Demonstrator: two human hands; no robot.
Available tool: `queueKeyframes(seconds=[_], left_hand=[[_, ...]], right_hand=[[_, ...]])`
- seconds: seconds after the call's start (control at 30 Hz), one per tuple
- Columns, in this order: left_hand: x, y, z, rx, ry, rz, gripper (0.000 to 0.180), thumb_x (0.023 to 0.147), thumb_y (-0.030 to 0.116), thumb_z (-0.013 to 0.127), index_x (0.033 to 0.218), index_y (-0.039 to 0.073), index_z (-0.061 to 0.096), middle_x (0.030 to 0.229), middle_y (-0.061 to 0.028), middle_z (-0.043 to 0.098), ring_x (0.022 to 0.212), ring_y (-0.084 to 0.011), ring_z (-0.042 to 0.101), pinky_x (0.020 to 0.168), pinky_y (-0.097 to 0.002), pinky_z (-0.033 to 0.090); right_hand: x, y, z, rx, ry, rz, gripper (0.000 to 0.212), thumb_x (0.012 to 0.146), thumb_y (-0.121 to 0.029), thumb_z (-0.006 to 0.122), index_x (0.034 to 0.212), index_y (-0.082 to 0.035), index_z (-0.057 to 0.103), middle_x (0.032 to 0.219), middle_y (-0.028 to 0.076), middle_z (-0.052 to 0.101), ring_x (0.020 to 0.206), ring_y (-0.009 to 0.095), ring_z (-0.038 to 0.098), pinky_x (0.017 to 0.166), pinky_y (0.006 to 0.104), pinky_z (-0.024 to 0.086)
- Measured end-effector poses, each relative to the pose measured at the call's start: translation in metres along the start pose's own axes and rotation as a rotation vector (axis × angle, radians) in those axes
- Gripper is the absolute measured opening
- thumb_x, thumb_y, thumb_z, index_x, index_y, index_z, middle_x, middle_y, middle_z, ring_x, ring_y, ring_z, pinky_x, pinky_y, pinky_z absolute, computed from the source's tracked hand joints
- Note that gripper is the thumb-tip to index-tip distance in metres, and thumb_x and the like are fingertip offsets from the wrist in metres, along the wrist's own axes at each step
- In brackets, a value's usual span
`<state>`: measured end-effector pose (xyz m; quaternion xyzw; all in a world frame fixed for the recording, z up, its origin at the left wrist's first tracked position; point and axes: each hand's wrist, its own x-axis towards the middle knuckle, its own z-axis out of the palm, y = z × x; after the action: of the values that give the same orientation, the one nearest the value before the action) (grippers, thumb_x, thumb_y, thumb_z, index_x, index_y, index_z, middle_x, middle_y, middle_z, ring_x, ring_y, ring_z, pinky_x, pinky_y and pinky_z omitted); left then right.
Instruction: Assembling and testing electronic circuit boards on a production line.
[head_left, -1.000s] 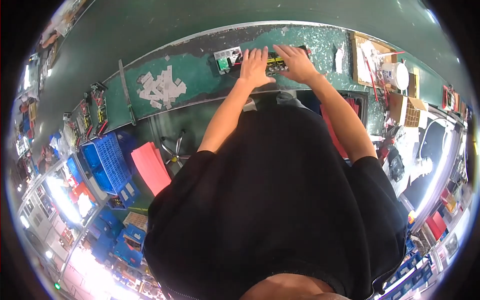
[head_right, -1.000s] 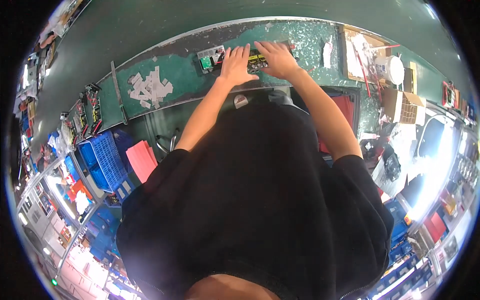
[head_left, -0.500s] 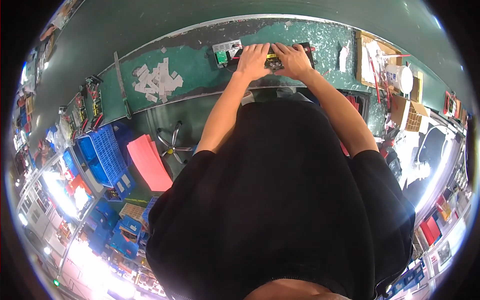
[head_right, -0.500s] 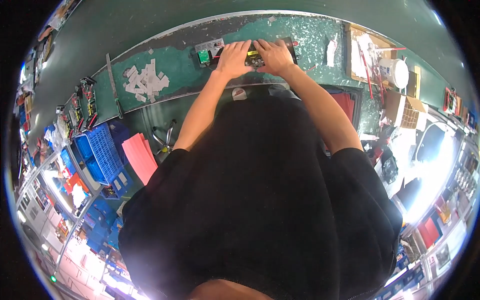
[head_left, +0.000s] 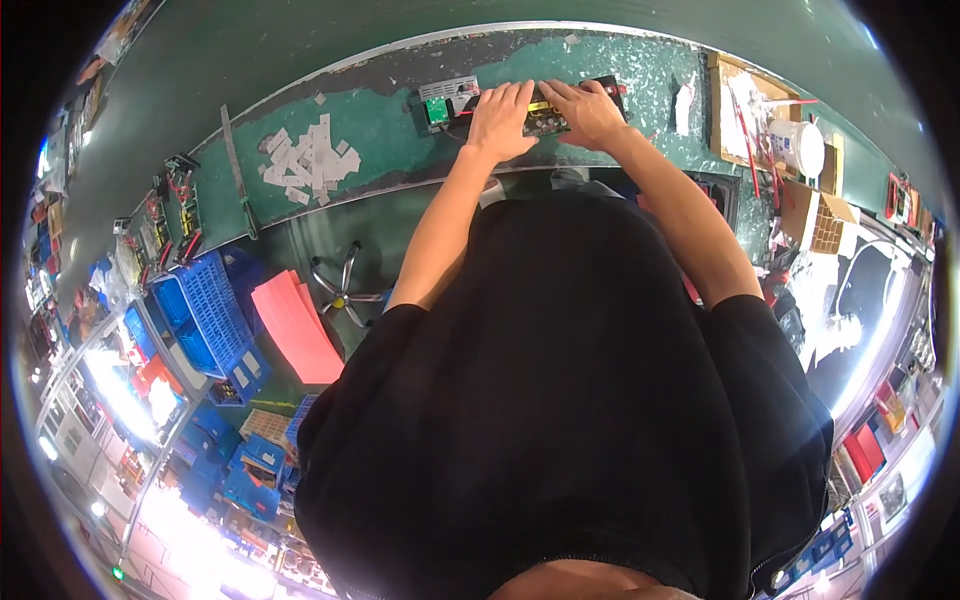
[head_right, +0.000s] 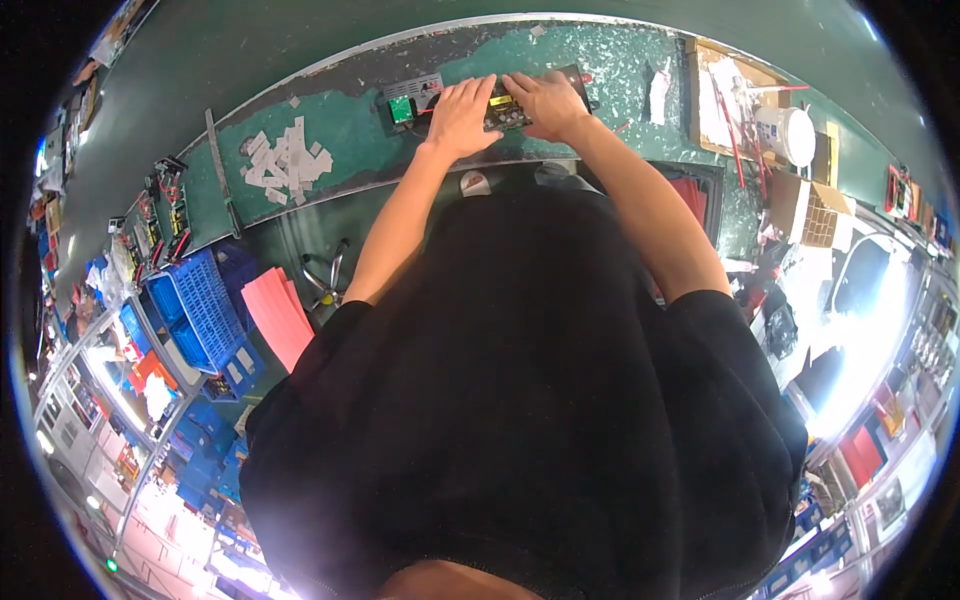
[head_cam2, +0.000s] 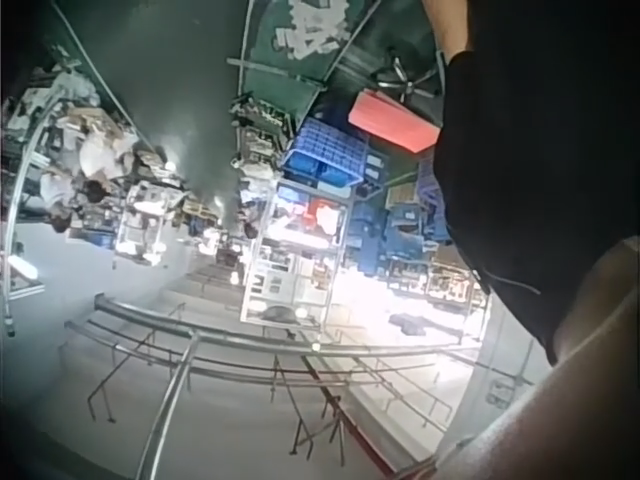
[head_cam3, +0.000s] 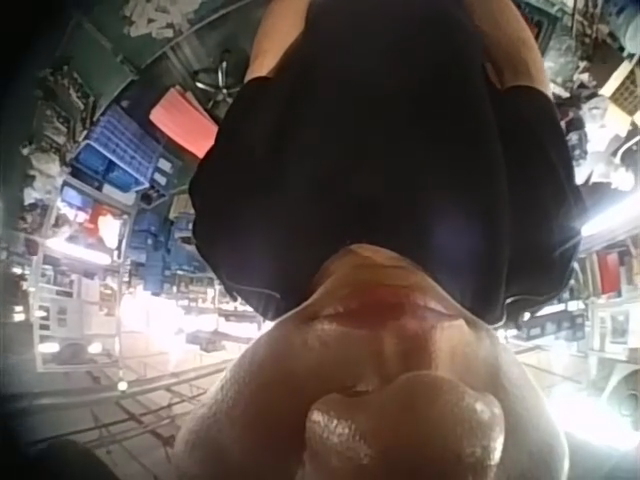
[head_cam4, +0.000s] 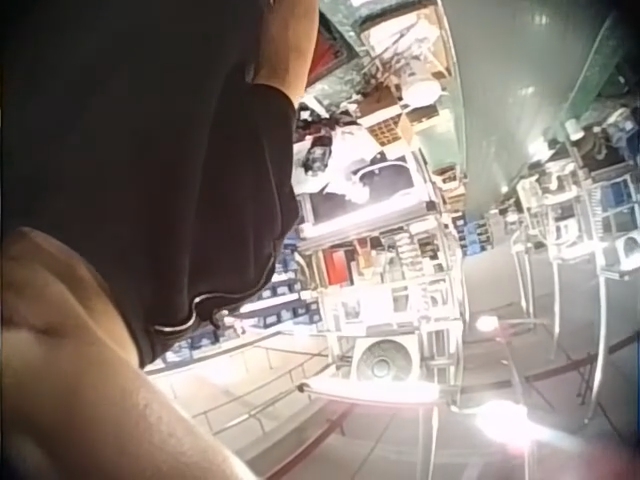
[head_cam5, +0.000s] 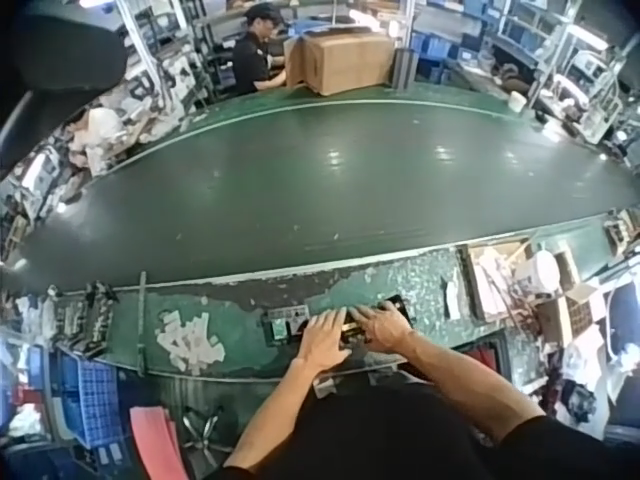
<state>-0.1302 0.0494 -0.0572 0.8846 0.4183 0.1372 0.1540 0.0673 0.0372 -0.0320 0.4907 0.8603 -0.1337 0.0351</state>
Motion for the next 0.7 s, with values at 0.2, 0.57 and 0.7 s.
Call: queueKeyframes(seconds=[0.2, 0.57, 0.7], left_hand=[[0.0049, 0.0039, -0.0030, -0.048, -0.113, -0.067, 0.084, 0.063, 0.033, 0.080, 0.132, 0.002, 0.042, 0.126, -0.0173, 0.054, 0.120, -0.0311, 0.050, 0.101, -0.0427, 0.037], [0.0056, 0.0029, 0.0022, -0.026, -0.095, -0.074, 0.081, 0.063, 0.032, 0.079, 0.129, 0.001, 0.043, 0.123, -0.0148, 0.056, 0.117, -0.0294, 0.052, 0.098, -0.0419, 0.038], [0.0024, 0.0002, 0.0028, -0.023, -0.083, -0.055, 0.081, 0.063, 0.033, 0.079, 0.129, 0.002, 0.043, 0.122, -0.0148, 0.056, 0.116, -0.0298, 0.052, 0.097, -0.0420, 0.039]], right_hand=[[0.0014, 0.0038, 0.0024, -0.028, 0.022, -0.013, 0.085, 0.066, -0.033, 0.080, 0.139, -0.011, 0.041, 0.127, 0.001, 0.054, 0.107, 0.021, 0.059, 0.090, 0.0376, 0.042], [0.0065, 0.0072, 0.0017, 0.026, -0.019, 0.018, 0.083, 0.067, -0.028, 0.078, 0.139, -0.013, 0.041, 0.127, 0.001, 0.055, 0.107, 0.020, 0.060, 0.088, 0.0373, 0.043], [0.0034, 0.0102, -0.0022, -0.047, -0.015, -0.064, 0.087, 0.066, -0.024, 0.079, 0.141, -0.013, 0.037, 0.129, 0.002, 0.054, 0.108, 0.020, 0.060, 0.088, 0.0378, 0.044]])
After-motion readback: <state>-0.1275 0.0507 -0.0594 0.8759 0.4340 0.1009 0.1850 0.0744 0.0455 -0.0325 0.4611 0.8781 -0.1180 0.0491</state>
